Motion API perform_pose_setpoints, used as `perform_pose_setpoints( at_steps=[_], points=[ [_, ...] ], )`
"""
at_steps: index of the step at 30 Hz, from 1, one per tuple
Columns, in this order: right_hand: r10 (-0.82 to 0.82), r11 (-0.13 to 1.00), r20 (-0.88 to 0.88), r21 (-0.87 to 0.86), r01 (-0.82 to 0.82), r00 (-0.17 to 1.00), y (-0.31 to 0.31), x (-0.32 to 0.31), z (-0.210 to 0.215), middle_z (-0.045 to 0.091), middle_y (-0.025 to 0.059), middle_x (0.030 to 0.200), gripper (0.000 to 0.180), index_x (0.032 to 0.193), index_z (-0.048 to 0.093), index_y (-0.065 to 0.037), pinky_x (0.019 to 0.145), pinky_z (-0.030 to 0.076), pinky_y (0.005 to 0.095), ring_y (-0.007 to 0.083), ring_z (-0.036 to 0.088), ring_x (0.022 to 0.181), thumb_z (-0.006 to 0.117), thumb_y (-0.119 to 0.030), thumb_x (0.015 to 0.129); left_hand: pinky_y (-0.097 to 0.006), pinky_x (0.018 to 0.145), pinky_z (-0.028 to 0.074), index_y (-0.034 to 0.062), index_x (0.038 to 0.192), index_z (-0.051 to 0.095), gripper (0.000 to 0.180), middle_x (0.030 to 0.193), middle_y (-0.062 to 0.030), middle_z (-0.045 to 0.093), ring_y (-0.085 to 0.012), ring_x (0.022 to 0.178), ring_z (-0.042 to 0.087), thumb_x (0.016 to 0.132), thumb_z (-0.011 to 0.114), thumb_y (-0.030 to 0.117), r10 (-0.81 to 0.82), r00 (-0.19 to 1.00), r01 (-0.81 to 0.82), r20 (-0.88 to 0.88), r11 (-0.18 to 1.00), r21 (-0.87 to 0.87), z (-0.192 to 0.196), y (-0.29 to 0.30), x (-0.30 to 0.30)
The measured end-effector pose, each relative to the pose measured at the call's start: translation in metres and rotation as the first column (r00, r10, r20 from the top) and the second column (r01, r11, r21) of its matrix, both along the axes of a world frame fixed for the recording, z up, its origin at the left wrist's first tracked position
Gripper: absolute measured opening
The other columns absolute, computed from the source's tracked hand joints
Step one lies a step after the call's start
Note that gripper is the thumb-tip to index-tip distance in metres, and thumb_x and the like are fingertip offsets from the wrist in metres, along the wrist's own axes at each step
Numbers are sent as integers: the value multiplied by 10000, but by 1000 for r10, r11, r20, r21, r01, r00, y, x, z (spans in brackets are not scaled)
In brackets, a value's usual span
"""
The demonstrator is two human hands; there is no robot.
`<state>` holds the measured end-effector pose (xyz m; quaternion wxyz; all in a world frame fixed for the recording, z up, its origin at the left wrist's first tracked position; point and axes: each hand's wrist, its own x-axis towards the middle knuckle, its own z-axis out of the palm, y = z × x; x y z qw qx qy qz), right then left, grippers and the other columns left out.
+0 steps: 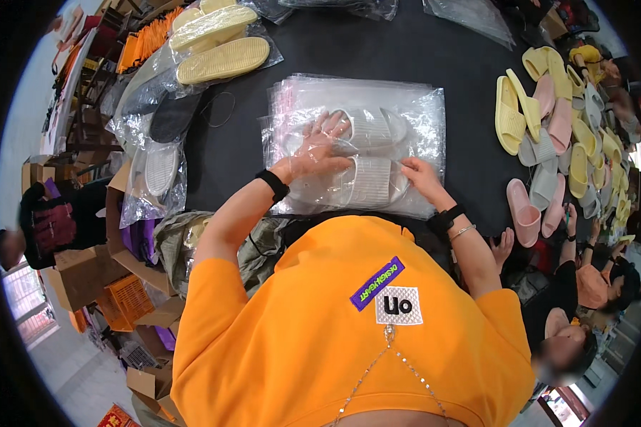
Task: The person is sorting and placing various styles of plastic slides into clear plastic bags.
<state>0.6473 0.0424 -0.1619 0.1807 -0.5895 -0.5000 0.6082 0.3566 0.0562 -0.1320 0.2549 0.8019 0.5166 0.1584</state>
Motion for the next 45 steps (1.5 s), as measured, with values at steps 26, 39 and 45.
perform_pose_setpoints(
  at_steps=[26, 39, 45],
  points=[
    [-388, 918, 217, 181, 354, 896, -22, 53, -1, 518, 26, 573, 232, 829, 579, -15, 458, 405, 250, 99, 508, 492, 454, -201, 890, -427, 890, 333, 92, 995, 598, 331, 1135, -71, 553, -263, 1146, 437, 677, 513, 58, 121, 978, -67, -168, 953, 294, -54, -12, -102],
    [-286, 954, 229, 163, 253, 930, -9, 29, -2, 505, 10, 592, 231, 878, 577, -30, 451, 401, 240, 90, 495, 511, 446, -218, 910, -380, 837, 387, -9, 986, 558, 292, 1002, -182, 556, -338, 1000, 500, 706, 583, 68, 489, 682, -678, 544, 702, 219, 94, 3, -134],
    [-246, 961, 250, 186, 203, 936, -9, 17, -4, 521, 22, 592, 231, 894, 581, -20, 451, 404, 255, 101, 495, 494, 458, -216, 901, -403, 756, 379, 55, 833, 573, 181, 887, -113, 554, -310, 930, 488, 652, 592, 61, -113, 961, 57, 251, 974, 221, 41, 35, -4]
  ],
)
